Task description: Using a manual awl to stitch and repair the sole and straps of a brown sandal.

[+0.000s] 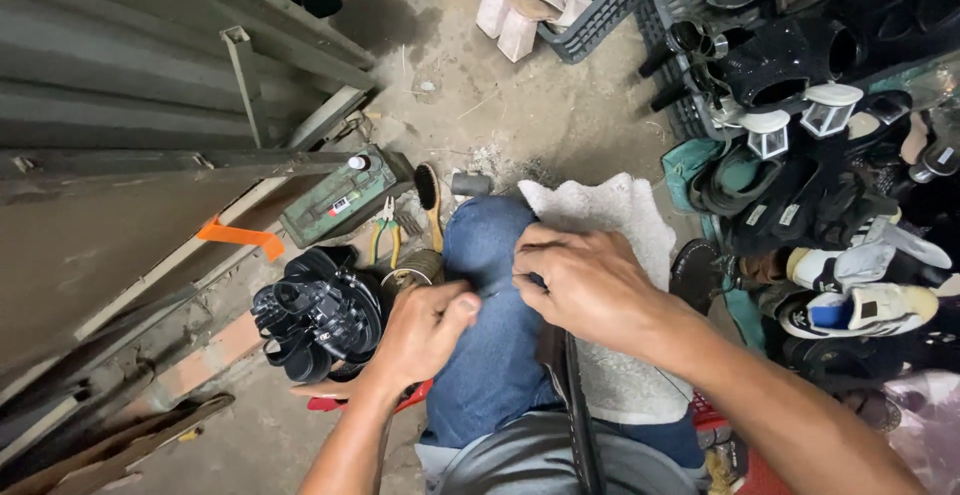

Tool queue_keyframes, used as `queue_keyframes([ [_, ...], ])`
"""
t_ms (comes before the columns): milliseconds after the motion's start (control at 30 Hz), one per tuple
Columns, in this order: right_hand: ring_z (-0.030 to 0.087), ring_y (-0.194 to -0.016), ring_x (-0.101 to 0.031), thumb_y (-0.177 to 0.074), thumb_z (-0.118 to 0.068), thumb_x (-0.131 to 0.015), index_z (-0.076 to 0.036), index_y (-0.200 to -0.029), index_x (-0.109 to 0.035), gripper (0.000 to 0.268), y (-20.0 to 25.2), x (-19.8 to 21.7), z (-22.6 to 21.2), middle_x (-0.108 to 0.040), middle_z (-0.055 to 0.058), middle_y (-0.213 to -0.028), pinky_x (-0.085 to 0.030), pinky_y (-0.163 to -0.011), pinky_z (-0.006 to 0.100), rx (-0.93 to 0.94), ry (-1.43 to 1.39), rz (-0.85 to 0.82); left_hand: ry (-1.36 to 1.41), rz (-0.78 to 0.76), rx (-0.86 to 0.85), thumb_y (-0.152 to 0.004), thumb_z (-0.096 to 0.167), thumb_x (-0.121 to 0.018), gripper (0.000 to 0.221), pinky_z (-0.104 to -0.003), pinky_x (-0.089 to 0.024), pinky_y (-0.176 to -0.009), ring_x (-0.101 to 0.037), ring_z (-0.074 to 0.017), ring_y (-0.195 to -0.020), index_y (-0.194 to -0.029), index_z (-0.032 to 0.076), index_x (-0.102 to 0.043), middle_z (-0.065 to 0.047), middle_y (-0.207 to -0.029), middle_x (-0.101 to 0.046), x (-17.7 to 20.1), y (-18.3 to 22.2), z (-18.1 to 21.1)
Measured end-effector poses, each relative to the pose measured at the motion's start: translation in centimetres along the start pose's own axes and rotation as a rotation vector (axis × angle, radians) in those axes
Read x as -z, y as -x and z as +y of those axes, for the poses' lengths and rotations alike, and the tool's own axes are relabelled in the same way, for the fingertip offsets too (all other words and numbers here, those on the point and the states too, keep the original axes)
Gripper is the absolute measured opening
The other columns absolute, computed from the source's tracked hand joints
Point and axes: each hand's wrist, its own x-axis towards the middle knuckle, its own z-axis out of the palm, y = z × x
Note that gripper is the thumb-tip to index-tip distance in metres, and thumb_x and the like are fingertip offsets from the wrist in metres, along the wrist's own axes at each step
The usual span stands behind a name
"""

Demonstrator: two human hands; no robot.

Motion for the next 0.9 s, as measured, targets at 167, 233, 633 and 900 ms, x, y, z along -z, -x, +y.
queue_keyframes([
  [167,0.031,-0.08,-0.076,-0.093,-0.026,-0.059,-0.02,-0.084,-0.076,0.02,0.4,0.6,0.0,-0.074,-0.004,-0.105,-0.06,-0.07,0.045,-0.046,-0.073,0.012,0.336,0.072,-0.081,-0.092,0.038,-0.069,0.025,-0.033,-0.046,-0.054,-0.052,-0.0163,-0.055,-0.091,0.012,-0.066,-0.005,-0.057,-0.056,-0.9,-0.8,0.4],
  [233,0.029,-0.082,-0.076,-0.093,-0.026,-0.058,-0.02,-0.085,-0.076,0.021,0.5,0.8,-0.1,-0.074,-0.005,-0.107,-0.06,-0.072,0.044,-0.064,-0.08,-0.001,0.389,0.102,-0.084,-0.085,0.028,-0.082,0.031,-0.032,-0.045,-0.055,-0.054,-0.0193,-0.055,-0.104,0.007,-0.068,-0.009,-0.061,-0.06,-1.2,-1.2,1.0],
  [633,0.037,-0.095,-0.074,-0.097,-0.028,-0.054,-0.012,-0.106,-0.072,0.026,1.1,1.3,-0.1,-0.073,0.004,-0.119,-0.059,-0.077,0.052,-0.055,-0.196,0.05,0.136,0.087,0.107,-0.096,0.029,-0.07,0.023,-0.041,-0.048,-0.055,-0.061,-0.0303,-0.054,-0.082,0.01,-0.07,-0.016,-0.06,-0.065,0.9,-0.3,3.4],
  [900,0.038,-0.098,-0.074,-0.095,-0.029,-0.061,-0.009,-0.109,-0.074,0.028,1.2,1.7,-0.6,-0.075,0.008,-0.113,-0.058,-0.079,0.051,-0.039,-0.262,0.06,-0.028,0.038,0.213,-0.098,0.038,-0.062,0.029,-0.047,-0.054,-0.064,-0.072,-0.0425,-0.074,-0.083,0.015,-0.07,-0.014,-0.068,-0.073,1.7,-0.6,5.2],
])
